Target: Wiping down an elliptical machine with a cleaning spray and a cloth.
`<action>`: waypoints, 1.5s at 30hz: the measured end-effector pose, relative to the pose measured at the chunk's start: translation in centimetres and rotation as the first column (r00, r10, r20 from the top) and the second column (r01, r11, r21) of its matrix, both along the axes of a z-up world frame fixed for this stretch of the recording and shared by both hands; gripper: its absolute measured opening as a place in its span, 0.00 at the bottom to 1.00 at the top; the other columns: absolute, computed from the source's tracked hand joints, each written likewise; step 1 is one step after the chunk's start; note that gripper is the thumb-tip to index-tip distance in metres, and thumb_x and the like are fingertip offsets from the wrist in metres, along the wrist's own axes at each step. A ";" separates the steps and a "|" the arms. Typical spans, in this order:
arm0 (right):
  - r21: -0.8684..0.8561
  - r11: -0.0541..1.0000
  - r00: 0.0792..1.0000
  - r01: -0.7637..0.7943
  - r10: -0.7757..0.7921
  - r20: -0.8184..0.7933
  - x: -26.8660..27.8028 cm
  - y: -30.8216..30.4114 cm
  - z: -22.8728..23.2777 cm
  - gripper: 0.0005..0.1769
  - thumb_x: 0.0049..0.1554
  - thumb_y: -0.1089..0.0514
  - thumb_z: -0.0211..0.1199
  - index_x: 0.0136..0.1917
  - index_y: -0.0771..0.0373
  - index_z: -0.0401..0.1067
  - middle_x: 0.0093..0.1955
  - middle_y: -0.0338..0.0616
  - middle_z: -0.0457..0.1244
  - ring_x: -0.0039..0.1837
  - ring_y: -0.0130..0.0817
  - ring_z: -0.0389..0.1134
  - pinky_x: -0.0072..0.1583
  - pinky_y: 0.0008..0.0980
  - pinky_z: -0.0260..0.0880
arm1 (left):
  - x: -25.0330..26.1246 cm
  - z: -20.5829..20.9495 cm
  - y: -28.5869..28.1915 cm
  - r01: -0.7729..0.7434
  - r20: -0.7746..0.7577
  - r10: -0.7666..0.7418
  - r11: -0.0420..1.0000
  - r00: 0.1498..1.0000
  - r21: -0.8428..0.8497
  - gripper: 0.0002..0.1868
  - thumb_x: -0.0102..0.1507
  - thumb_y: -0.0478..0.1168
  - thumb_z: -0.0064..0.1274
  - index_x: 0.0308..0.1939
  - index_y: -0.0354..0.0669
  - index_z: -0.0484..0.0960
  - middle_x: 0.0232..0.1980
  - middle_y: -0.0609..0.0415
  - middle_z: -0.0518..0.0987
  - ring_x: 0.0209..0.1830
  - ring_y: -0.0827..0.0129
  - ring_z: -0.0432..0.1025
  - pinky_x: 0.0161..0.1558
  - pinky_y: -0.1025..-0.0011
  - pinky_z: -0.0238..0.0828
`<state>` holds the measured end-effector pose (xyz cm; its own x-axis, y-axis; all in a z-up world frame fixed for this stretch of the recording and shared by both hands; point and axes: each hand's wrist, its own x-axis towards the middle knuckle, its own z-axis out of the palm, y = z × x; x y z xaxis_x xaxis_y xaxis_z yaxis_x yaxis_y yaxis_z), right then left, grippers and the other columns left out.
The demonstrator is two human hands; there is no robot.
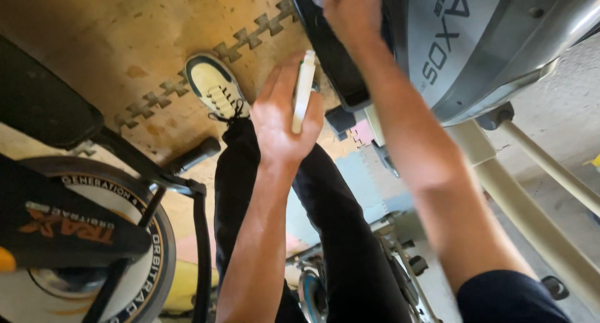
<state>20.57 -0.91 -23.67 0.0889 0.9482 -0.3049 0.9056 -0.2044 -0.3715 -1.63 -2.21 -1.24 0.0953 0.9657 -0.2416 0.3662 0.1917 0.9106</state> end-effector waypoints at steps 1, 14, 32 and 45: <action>-0.003 1.000 1.000 -0.006 0.006 -0.004 -0.4 -0.7 2.2 0.15 0.65 0.49 0.71 0.56 0.61 0.75 0.53 0.54 0.67 0.56 0.57 0.69 0.58 0.52 0.70 | 0.2 0.0 -0.3 -0.006 -0.004 0.006 1.000 1.000 -0.003 0.23 0.63 0.35 0.48 0.62 0.33 0.76 0.55 0.38 0.81 0.50 0.50 0.82 0.51 0.60 0.84; -0.077 0.996 0.995 0.036 -0.028 0.096 -1.1 -5.5 7.5 0.21 0.61 0.56 0.62 0.67 0.62 0.72 0.69 0.61 0.60 0.64 0.61 0.65 0.63 0.52 0.70 | 3.2 2.6 -4.4 -0.045 -0.033 0.044 0.998 0.998 -0.043 0.20 0.65 0.36 0.50 0.61 0.36 0.77 0.56 0.39 0.81 0.55 0.46 0.80 0.58 0.60 0.80; -0.007 0.995 0.987 -0.099 0.099 0.130 -3.6 -7.5 6.0 0.24 0.56 0.61 0.64 0.66 0.59 0.70 0.71 0.55 0.58 0.67 0.58 0.61 0.64 0.51 0.68 | -0.8 1.9 -8.6 -0.066 0.151 0.083 0.991 0.985 -0.112 0.22 0.65 0.35 0.49 0.63 0.29 0.75 0.52 0.33 0.80 0.50 0.42 0.79 0.56 0.56 0.78; -0.136 0.987 0.942 -0.086 0.125 0.310 -1.1 -5.2 7.0 0.19 0.63 0.60 0.60 0.67 0.60 0.72 0.64 0.57 0.63 0.63 0.57 0.65 0.63 0.55 0.67 | -2.5 1.5 -13.8 -0.129 0.120 0.160 0.965 0.980 -0.227 0.22 0.62 0.35 0.50 0.61 0.33 0.78 0.52 0.37 0.82 0.49 0.46 0.80 0.53 0.60 0.78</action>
<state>19.45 -6.13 -16.64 0.1006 0.9159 -0.3885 0.9912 -0.1261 -0.0406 -4.13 -16.02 0.28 0.0051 0.8976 -0.4409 0.1955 0.4315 0.8807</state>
